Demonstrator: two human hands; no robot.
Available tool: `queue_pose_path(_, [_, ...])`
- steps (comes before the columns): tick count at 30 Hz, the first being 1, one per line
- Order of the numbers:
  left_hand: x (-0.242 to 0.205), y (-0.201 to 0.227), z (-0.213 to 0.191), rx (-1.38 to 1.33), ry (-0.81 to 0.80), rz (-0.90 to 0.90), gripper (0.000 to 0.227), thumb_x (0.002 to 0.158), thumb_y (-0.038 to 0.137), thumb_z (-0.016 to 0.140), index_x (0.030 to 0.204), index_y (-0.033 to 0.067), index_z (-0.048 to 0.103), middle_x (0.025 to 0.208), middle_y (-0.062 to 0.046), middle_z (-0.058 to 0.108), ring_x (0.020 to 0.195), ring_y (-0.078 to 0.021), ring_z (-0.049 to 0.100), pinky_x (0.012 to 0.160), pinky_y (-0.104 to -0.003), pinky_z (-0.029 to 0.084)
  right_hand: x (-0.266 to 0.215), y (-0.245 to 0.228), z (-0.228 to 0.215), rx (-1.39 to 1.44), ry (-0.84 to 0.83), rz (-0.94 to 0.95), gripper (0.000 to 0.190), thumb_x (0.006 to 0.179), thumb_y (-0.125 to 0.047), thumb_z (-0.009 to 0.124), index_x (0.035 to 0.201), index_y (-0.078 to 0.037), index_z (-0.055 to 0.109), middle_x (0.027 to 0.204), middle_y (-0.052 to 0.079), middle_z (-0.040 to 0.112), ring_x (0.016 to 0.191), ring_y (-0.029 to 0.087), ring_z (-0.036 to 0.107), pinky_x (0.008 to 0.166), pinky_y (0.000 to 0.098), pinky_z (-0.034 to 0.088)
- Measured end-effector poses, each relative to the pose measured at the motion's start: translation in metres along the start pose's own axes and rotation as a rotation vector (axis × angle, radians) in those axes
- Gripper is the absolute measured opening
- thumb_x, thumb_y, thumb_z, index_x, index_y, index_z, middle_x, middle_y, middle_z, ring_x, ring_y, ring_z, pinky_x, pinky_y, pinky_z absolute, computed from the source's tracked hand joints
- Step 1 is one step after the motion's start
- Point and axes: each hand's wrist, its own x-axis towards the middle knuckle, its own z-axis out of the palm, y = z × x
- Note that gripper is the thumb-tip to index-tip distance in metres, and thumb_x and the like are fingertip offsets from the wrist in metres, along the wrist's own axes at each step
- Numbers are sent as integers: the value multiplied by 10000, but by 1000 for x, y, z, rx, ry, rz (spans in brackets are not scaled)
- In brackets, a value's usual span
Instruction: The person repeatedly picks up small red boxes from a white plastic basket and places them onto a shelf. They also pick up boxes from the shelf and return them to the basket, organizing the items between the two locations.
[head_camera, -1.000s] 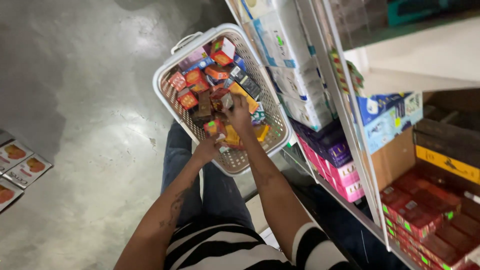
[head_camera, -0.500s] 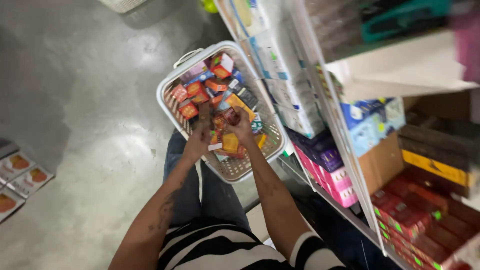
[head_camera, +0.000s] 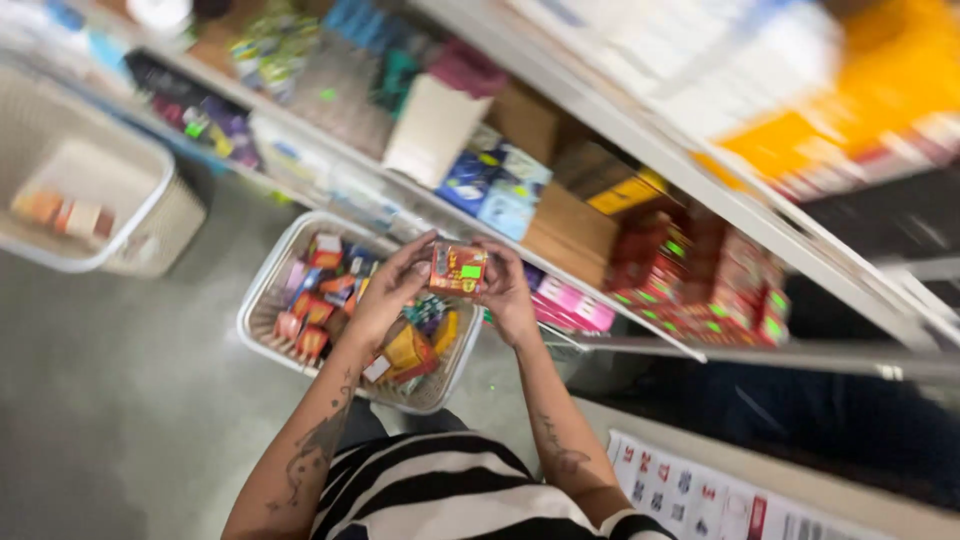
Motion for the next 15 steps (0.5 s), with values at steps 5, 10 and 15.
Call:
queue_pose_path(5, [38,38,69,-23,-227,-84,653,1007,197,635,1591,60,377,1287,-110,676,1065,-151,686,954,-338,589,-20,-71,-24,-42,138,-148,768,833,102,758,1503,-58,417,1535,115,476,1416,249,508,1124,385,518])
queue_pose_path(10, [77,5,114,129,-301,-15,688,976,147,712,1575,15,399,1138,-150,729,991,-175,705,923,-337,577,-41,-118,-49,10,281,-141,734,975,-144,756,1584,-4,371,1471,132,568,1375,217,552,1122,314,532])
queue_pose_path(15, [90,-3,151,91,-282,-44,591,980,144,708,1497,-18,474,1259,-156,667,1074,-170,690,923,-332,613,-60,-143,-64,-38,373,-125,797,963,-229,758,1628,-37,363,1163,186,630,941,241,663,780,328,570])
